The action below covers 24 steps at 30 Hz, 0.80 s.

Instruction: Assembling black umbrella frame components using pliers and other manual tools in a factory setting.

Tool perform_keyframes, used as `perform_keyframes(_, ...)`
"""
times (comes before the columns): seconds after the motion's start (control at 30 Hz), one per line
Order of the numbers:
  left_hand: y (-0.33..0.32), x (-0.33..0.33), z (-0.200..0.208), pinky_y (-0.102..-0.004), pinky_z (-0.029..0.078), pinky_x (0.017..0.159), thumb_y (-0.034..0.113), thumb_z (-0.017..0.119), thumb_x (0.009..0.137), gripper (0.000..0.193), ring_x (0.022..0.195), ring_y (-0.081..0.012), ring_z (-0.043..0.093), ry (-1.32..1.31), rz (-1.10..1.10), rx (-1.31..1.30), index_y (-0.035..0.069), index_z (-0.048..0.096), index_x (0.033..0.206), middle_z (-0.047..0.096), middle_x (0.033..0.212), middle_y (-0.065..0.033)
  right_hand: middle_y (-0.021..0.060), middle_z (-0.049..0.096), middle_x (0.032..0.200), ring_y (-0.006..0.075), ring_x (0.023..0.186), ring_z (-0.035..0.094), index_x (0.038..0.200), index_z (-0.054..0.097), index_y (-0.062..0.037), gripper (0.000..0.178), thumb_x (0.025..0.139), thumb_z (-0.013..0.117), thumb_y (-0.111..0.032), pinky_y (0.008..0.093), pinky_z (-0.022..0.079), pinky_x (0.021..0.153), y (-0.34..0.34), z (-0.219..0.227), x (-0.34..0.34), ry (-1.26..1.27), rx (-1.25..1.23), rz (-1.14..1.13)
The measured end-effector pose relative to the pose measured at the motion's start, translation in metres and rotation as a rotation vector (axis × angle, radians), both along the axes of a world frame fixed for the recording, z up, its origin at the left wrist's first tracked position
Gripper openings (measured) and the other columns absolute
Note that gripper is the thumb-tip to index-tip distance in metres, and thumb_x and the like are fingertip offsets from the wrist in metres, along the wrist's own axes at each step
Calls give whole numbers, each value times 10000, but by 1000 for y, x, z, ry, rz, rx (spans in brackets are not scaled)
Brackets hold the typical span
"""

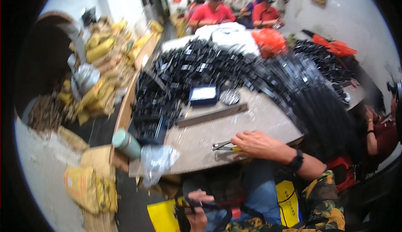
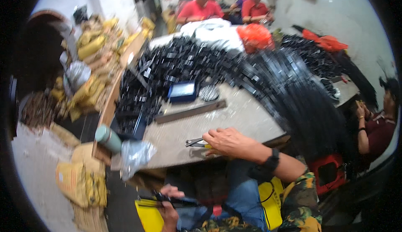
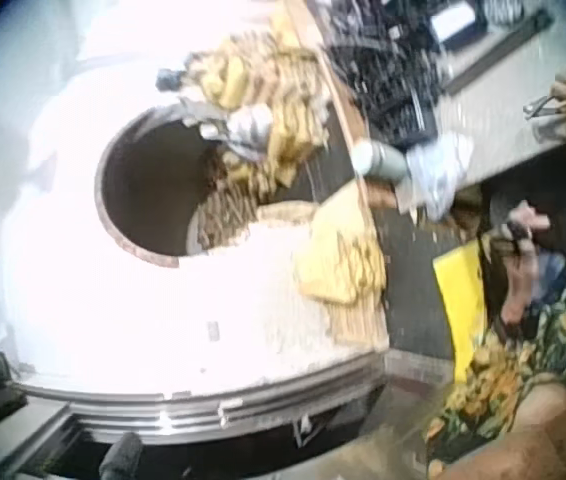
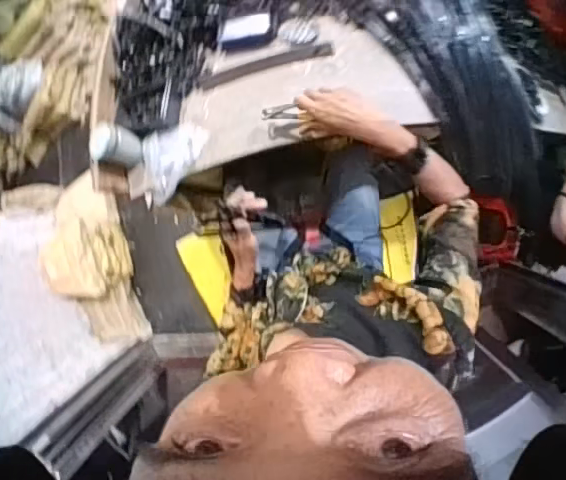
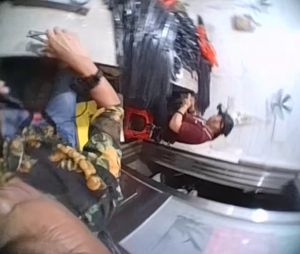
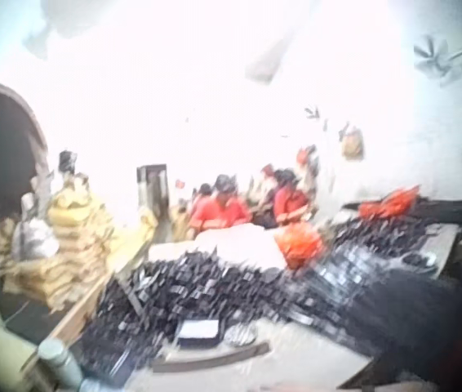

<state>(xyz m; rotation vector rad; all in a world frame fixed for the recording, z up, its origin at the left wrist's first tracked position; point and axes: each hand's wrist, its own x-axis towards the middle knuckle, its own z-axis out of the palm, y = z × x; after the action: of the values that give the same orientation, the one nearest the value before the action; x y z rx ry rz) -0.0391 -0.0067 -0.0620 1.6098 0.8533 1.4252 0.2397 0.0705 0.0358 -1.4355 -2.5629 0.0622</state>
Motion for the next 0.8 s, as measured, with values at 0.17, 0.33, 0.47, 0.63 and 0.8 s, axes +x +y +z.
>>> perform_keyframes(0.17, -12, 20, 57, -356, 468, 724, 459, 592, 806, 465, 718, -223, 570, -94, -258, -157, 15, 491, 897, 592, 774, -116, 81, 516, 810, 212, 754, 566, 848, 494, -46, 387, 764, 591, -411, 337, 462, 617, 22, -41, 47, -233, 415, -66)
perform_keyframes(0.33, 11, 8, 66, -239, 380, 479, 588, 510, 783, 536, 514, -123, 436, -464, 127, -161, 63, 470, 883, 479, 618, -32, 111, 536, 950, 245, 906, 537, 913, 530, -26, 348, 788, 576, -347, 375, 430, 845, -79, -82, -49, 111, 8, 870)
perform_keyframes(0.47, 37, -5, 92, -200, 330, 443, 571, 456, 829, 480, 478, -87, 375, -870, 181, -231, 101, 484, 920, 466, 619, -6, 71, 523, 797, 190, 756, 545, 859, 552, -35, 234, 873, 536, -267, 330, 443, 659, -127, -110, -73, 299, -100, 915)
perform_keyframes(0.63, 46, -23, 57, -255, 451, 566, 521, 472, 848, 460, 645, -123, 502, -1231, 70, -380, 80, 510, 971, 529, 766, -34, 169, 443, 1245, 262, 1133, 465, 1301, 262, -58, 697, 809, 592, -426, 423, 368, 954, -134, -94, -69, 1830, -909, 200)
perform_keyframes(0.8, 25, 7, -17, -375, 484, 766, 537, 423, 851, 670, 913, -266, 557, -812, -447, -982, -32, 414, 1206, 562, 1070, -191, 163, 549, 1117, 282, 1090, 504, 1188, 460, 4, 553, 781, 663, -310, 422, 345, 986, -95, -41, -35, 1898, -294, 247)
